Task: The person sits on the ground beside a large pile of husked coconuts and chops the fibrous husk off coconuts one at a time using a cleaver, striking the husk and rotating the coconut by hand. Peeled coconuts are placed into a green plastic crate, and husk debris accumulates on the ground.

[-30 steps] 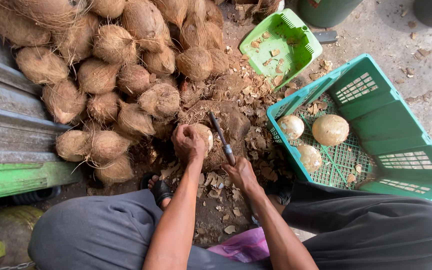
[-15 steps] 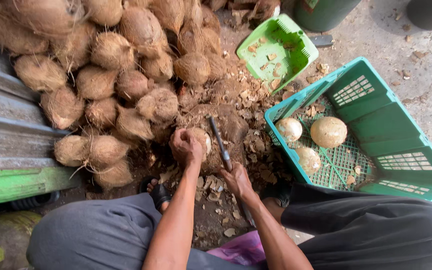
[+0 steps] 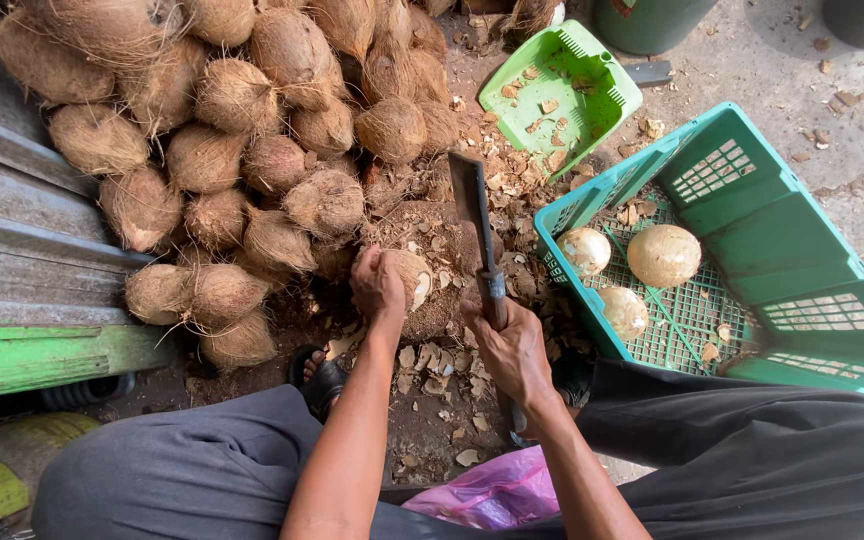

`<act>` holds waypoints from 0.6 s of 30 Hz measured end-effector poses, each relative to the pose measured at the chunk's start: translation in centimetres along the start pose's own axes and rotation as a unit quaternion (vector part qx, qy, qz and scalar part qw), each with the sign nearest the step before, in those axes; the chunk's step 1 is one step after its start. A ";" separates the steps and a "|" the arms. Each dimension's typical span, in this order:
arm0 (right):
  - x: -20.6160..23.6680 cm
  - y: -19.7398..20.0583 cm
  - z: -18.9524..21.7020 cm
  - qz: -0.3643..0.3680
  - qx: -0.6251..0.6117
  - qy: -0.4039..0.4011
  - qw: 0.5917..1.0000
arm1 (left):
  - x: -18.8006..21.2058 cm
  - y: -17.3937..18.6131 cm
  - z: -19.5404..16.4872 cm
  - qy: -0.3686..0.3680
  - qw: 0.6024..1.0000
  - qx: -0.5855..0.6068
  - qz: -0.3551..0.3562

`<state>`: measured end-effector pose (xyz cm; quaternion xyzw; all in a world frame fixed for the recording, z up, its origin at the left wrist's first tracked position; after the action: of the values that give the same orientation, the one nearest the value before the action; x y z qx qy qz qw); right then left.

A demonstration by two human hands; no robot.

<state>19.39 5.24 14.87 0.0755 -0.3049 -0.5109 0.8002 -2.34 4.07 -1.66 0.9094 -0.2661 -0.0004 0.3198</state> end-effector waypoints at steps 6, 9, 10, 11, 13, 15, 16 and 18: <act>-0.2 -3.8 -4.1 0.057 -0.055 -0.073 0.994 | -1.8 -0.7 0.0 0.009 0.998 -0.003 0.067; -1.3 -5.3 -5.4 0.104 -0.053 -0.076 0.990 | -3.1 -1.0 0.2 0.075 0.994 -0.005 0.074; -1.5 -5.4 -5.7 0.123 -0.055 -0.084 0.987 | -3.3 -1.0 0.2 0.052 0.997 -0.015 0.050; -1.7 -5.2 -5.9 0.117 -0.080 -0.091 0.986 | -3.4 -1.0 0.2 0.029 0.999 -0.025 0.026; -1.8 -4.6 -6.1 0.111 -0.126 -0.106 0.980 | -3.2 -1.1 0.6 0.064 0.997 -0.020 0.040; -1.6 -4.1 -5.7 0.082 -0.187 -0.027 0.979 | -2.6 -0.8 0.7 0.081 0.996 -0.009 0.035; -1.4 -4.0 -5.5 0.064 -0.217 0.013 0.974 | -2.3 -0.5 0.6 0.071 0.997 0.006 0.019; -1.1 -4.7 -5.2 0.046 -0.215 0.013 0.976 | -2.2 0.1 -0.1 0.072 0.997 0.006 0.010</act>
<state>18.35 3.02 8.15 -0.1052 -0.1804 -0.5261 0.8244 -4.23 5.12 -1.95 0.9061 -0.2515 0.0699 0.3328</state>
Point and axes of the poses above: each hand's wrist, its own x-axis away from the middle knuckle, its own y-axis out of the back of the hand, z = x × y, the point moved 2 cm from there along -x, towards the middle knuckle, and after that the axes turned 7 degrees about -y, right-handed, at the moved point
